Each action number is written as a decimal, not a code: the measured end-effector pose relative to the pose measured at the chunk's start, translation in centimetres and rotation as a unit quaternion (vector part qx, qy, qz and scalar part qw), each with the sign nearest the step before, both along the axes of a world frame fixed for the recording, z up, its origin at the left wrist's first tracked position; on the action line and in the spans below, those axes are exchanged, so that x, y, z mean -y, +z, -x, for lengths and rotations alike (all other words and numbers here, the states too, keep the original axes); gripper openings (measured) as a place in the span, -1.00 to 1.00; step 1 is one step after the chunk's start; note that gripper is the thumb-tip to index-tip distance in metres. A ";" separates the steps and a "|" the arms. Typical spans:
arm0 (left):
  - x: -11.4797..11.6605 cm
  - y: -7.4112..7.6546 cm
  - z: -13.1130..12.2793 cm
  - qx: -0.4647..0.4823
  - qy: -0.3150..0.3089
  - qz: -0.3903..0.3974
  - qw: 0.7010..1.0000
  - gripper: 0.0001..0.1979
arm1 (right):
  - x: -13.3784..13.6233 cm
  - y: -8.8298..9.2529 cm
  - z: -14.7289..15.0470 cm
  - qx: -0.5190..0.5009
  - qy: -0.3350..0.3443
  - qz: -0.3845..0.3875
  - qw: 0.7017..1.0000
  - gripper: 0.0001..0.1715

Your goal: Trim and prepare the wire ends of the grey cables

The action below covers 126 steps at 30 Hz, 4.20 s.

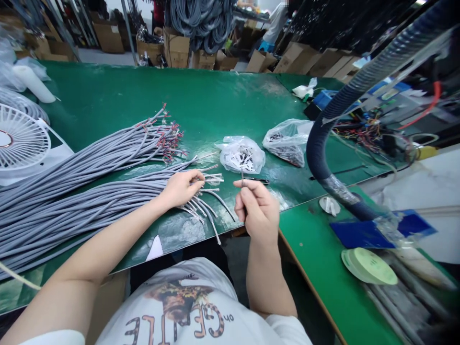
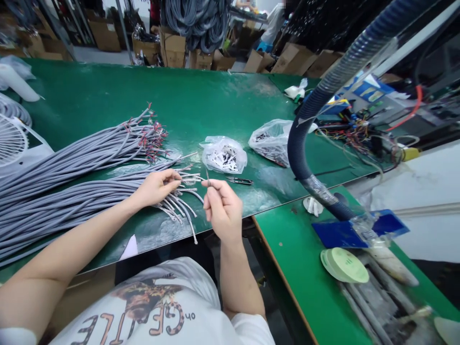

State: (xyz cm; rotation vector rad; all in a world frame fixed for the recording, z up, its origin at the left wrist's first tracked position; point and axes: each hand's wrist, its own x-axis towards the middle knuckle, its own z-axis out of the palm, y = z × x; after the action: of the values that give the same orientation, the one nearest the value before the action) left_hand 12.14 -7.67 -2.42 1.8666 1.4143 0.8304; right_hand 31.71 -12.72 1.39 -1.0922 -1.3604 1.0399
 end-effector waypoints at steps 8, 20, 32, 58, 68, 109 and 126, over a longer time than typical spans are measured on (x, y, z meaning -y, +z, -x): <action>-0.4 1.5 0.9 0.237 -0.005 0.131 0.963 -0.78 | -1.2 -4.9 2.2 0.105 0.074 0.018 0.992 -0.71; -0.2 2.8 1.3 0.290 -0.010 0.186 0.939 -0.72 | -2.5 -4.9 3.5 0.103 0.085 -0.007 0.991 -0.69; -0.3 2.7 1.4 0.299 -0.012 0.186 0.936 -0.70 | -2.6 -5.4 3.7 0.013 0.098 0.017 0.995 -0.67; -0.5 1.6 1.9 0.081 -0.080 0.049 0.992 -0.75 | -0.4 -1.3 -0.7 0.232 -0.012 -0.158 0.960 -0.84; 0.7 3.1 1.9 -0.081 -0.069 -0.078 0.991 -0.72 | -1.4 -1.9 -1.0 0.392 0.019 -0.173 0.903 -0.82; 0.4 1.6 1.2 -0.044 -0.071 -0.070 0.994 -0.87 | -3.1 -5.4 3.1 0.019 -0.030 -0.028 0.999 -0.86; 0.0 0.3 1.5 -0.055 -0.141 -0.097 0.984 -0.65 | -3.2 -5.9 3.0 0.042 0.005 -0.064 0.997 -0.85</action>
State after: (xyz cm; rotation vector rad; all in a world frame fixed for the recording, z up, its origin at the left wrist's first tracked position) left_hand 10.66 -7.71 -2.09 2.2279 1.1267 0.7541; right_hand 28.73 -9.56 -4.50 -1.0444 -1.4815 0.9092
